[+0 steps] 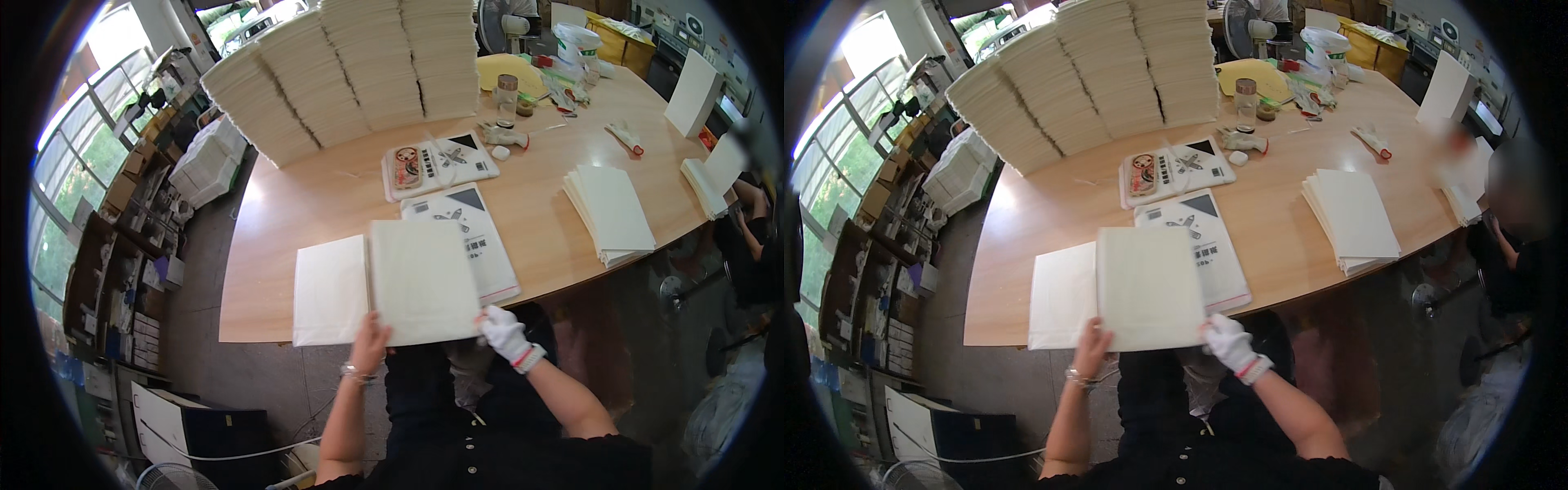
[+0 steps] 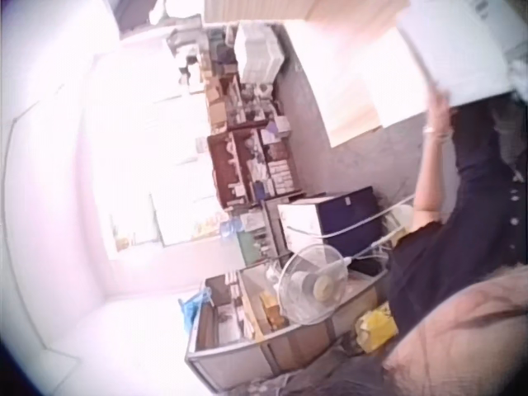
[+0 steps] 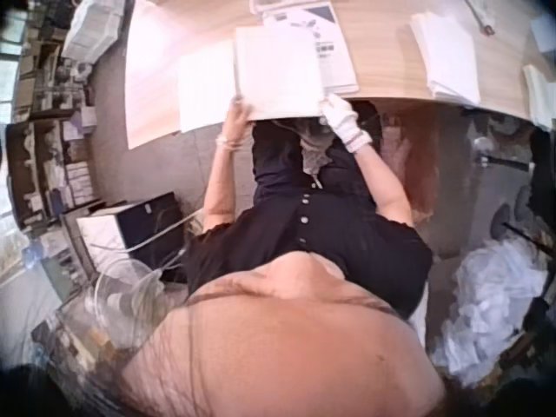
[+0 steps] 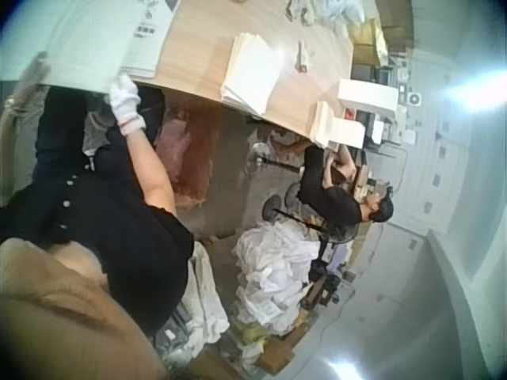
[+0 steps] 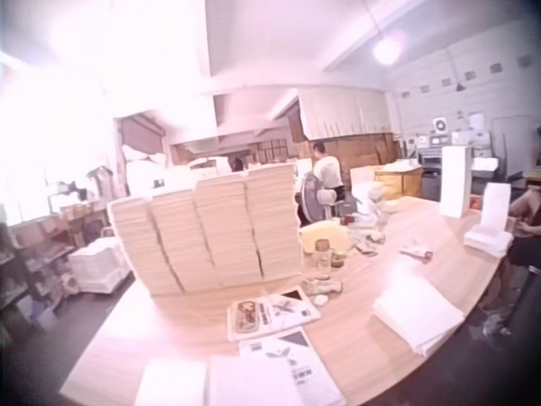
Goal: The person repeatedly picks up a single white sheet of paper from a large stack on the table and places it onto a separate, growing pile. The person wears white gloves and performs this repetitive stacking action continuously throughout the clip. The workspace is a large wooden table with various office supplies and stacks of paper.
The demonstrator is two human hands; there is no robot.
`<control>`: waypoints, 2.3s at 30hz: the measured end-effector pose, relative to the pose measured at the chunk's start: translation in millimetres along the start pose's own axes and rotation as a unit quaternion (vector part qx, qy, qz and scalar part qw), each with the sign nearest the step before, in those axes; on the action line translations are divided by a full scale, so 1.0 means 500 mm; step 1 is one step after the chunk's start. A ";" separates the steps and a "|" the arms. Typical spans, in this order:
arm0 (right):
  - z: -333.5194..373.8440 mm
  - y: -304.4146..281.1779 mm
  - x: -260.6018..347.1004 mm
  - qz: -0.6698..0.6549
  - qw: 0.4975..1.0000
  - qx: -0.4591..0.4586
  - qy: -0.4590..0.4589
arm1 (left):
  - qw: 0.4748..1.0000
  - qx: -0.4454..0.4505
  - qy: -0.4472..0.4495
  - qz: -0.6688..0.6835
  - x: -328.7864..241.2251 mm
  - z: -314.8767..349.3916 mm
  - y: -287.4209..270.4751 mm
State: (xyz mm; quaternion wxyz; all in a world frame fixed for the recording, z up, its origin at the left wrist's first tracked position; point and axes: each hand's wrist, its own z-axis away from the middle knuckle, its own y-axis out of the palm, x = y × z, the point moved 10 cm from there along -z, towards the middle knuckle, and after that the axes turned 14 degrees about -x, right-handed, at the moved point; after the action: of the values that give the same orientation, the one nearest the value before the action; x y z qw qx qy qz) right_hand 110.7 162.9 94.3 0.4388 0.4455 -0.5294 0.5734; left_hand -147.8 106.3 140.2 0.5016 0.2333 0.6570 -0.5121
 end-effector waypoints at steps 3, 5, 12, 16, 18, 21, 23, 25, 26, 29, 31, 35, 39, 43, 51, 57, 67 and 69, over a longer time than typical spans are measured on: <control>-0.002 0.222 0.093 -0.078 0.992 0.103 0.010 | 0.981 -0.154 0.064 0.095 0.133 -0.054 -0.228; -0.036 0.321 0.118 0.052 0.988 0.073 -0.130 | 0.981 -0.153 0.065 0.100 0.124 -0.092 -0.296; 0.010 0.440 0.165 0.208 0.948 0.196 -0.142 | 0.971 -0.208 -0.010 -0.122 0.347 -0.147 -0.379; 0.003 0.330 0.143 0.041 0.981 0.159 -0.104 | 0.956 -0.220 0.025 -0.191 0.404 -0.146 -0.424; -0.014 0.164 0.143 0.055 0.953 0.063 -0.290 | 0.930 -0.348 0.051 -0.107 0.412 -0.143 -0.448; -0.085 -0.193 0.034 -0.064 0.986 -0.129 -0.080 | 0.915 -0.368 0.156 -0.051 0.114 -0.079 -0.358; -0.094 -0.457 -0.044 -0.151 0.921 -0.358 0.001 | 0.936 -0.303 0.179 0.017 0.043 -0.085 -0.280; -0.099 -0.632 -0.130 -0.418 0.801 -0.427 0.039 | 0.964 -0.186 0.189 0.028 -0.007 -0.103 -0.177; -0.080 -0.685 -0.133 -0.385 0.774 -0.499 0.052 | 0.963 -0.166 0.206 0.059 -0.036 -0.100 -0.131; -0.082 -0.778 -0.175 -0.327 0.761 -0.544 0.134 | 0.978 -0.054 0.200 0.014 -0.067 -0.106 0.020; -0.104 -0.806 -0.200 -0.285 0.784 -0.528 0.156 | 0.965 0.014 0.249 -0.079 -0.098 -0.094 0.117; -0.129 -0.802 -0.165 -0.242 0.798 -0.533 0.143 | 0.929 0.134 0.237 -0.252 -0.103 -0.079 0.273; -0.141 -0.806 -0.104 -0.194 0.828 -0.517 0.092 | 0.804 0.065 0.384 -0.449 -0.100 -0.066 0.343; -0.149 -0.760 -0.042 -0.151 0.854 -0.497 0.041 | 0.776 0.065 0.390 -0.491 -0.135 -0.085 0.352; 0.038 -0.652 0.003 -0.218 0.898 -0.381 -0.033 | 0.799 0.073 0.383 -0.458 -0.105 -0.098 0.369; 0.151 -0.410 -0.068 -0.188 0.972 -0.124 0.071 | 0.861 0.064 0.320 -0.390 -0.105 -0.145 0.349; 0.215 -0.304 -0.077 -0.350 0.876 -0.242 0.228 | 0.988 0.143 -0.013 -0.058 -0.048 -0.115 0.244; 0.218 -0.303 -0.081 -0.329 0.893 -0.217 0.216 | 0.990 0.134 -0.022 0.028 -0.051 -0.110 0.245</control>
State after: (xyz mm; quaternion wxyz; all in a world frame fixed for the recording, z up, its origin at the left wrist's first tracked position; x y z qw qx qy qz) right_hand 272.1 61.1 92.4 0.7915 0.3535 -0.3556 0.3493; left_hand -60.5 206.3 107.7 0.4947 0.3055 0.5640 -0.5864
